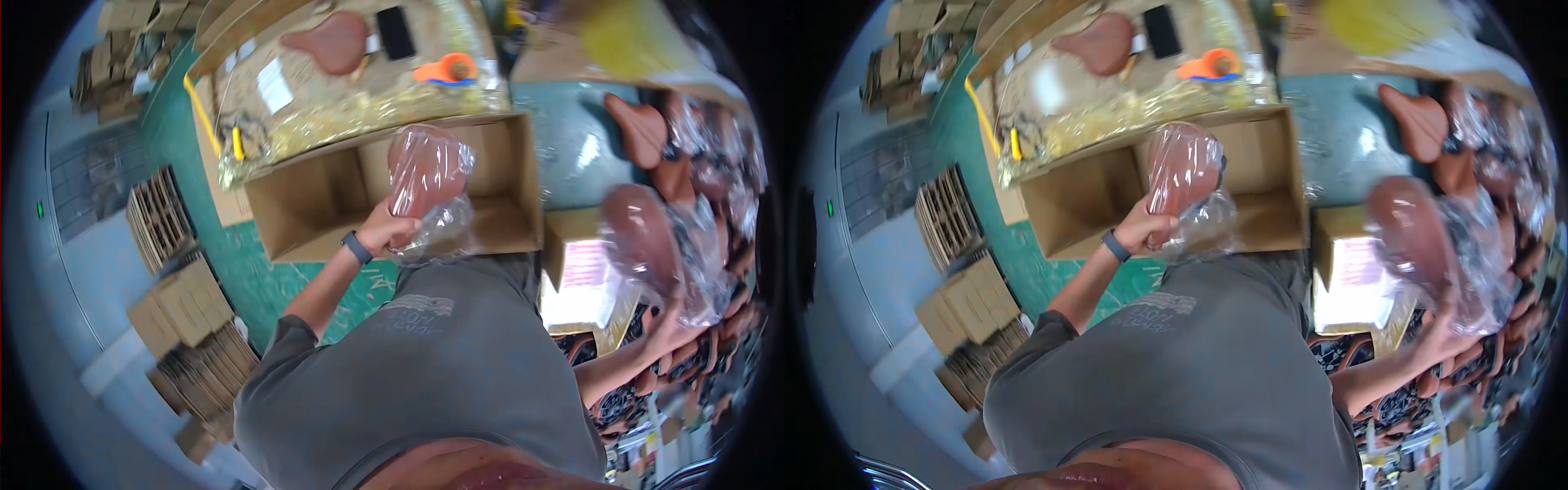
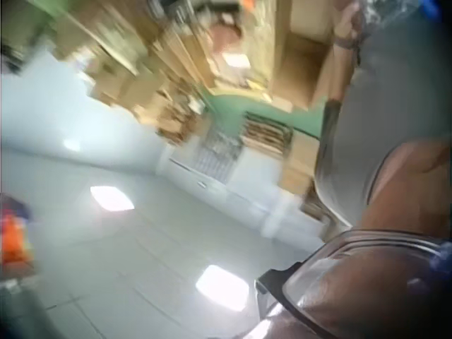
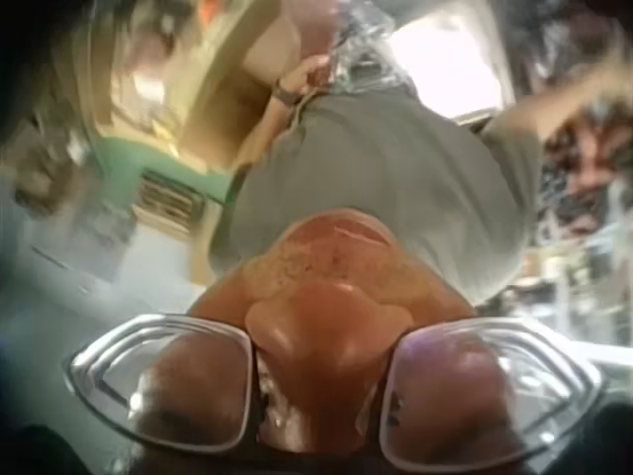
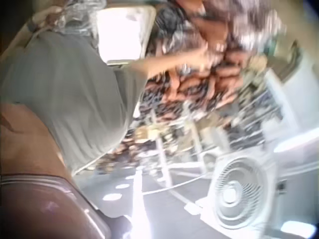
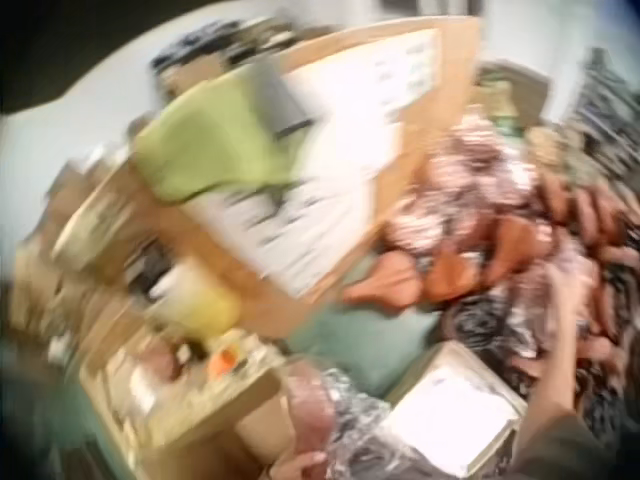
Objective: Packing individual bicycle seats into a cardboard shipping box in a warehouse setting.
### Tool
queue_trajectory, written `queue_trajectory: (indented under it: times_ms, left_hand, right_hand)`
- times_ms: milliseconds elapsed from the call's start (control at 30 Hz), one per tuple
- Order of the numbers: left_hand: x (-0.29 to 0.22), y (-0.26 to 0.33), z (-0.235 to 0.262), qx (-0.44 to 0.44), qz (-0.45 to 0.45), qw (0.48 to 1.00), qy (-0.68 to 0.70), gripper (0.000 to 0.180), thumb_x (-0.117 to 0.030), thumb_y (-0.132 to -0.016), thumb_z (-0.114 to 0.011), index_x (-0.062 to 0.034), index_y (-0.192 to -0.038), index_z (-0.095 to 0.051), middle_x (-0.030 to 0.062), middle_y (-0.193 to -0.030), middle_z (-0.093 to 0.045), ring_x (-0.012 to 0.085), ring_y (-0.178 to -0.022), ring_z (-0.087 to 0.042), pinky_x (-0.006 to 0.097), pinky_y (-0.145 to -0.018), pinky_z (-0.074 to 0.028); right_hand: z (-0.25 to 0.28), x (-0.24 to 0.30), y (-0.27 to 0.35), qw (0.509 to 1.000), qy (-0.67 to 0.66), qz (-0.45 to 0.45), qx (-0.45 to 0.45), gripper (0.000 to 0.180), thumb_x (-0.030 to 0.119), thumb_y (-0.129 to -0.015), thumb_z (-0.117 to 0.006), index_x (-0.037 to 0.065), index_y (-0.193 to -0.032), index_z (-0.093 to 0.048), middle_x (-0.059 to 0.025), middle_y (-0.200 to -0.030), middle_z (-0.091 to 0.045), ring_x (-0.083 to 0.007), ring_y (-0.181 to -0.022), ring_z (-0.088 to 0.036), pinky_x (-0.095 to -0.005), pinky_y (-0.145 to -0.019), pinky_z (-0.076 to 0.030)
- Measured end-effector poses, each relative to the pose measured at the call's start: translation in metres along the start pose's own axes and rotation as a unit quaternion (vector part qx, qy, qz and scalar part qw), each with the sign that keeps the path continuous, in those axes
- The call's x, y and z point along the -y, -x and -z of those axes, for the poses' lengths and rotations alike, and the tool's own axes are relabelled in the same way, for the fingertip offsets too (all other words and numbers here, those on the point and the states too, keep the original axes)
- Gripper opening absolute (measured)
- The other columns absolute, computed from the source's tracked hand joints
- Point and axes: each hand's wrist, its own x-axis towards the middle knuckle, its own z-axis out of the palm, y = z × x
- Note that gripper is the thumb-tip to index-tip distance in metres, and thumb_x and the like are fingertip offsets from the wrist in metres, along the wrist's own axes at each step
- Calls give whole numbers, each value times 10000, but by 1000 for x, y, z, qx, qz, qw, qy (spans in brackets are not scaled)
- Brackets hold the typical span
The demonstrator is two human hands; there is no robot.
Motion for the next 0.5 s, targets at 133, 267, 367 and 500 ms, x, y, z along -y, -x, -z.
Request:
queue_trajectory:
  times_ms: [133,267,367,500]
  left_hand:
    - [91,-46,222,-190,-93,977,-40,391,-132,-871,-875,-9,-1207,-716,-1,-832,-688,127,-570,-572,349,-514,-468]
    - [125,-65,410,-322,144,933,-71,159,-156,-892,-852,-84,-843,-719,10,-667,-645,156,-509,-553,392,-467,-422]
    - [217,-169,495,-254,42,964,-71,239,-167,-935,-839,-150,-771,-667,4,-623,-598,168,-487,-531,378,-452,-401]
    - [292,-100,620,-188,9,952,240,338,-189,-974,-840,-167,-1270,-676,0,-948,-709,167,-813,-689,340,-652,-565]
  right_hand:
    - [-220,94,136,910,-125,-59,391,673,222,-877,-895,-33,-1435,-618,-135,-1188,-763,-253,-1054,-731,-409,-940,-604]
    - [-502,207,295,777,-121,-31,617,615,344,-831,-899,-37,-1240,-642,-259,-1081,-779,-456,-1014,-765,-506,-890,-620]
    - [-647,133,410,645,4,-21,764,704,485,-887,-825,-10,-1368,-685,-274,-1273,-749,-473,-1136,-726,-512,-950,-598]
    - [-665,223,463,417,-461,-372,690,348,179,-1010,-716,59,-1328,-788,-147,-1329,-772,-279,-1246,-708,-430,-1100,-529]
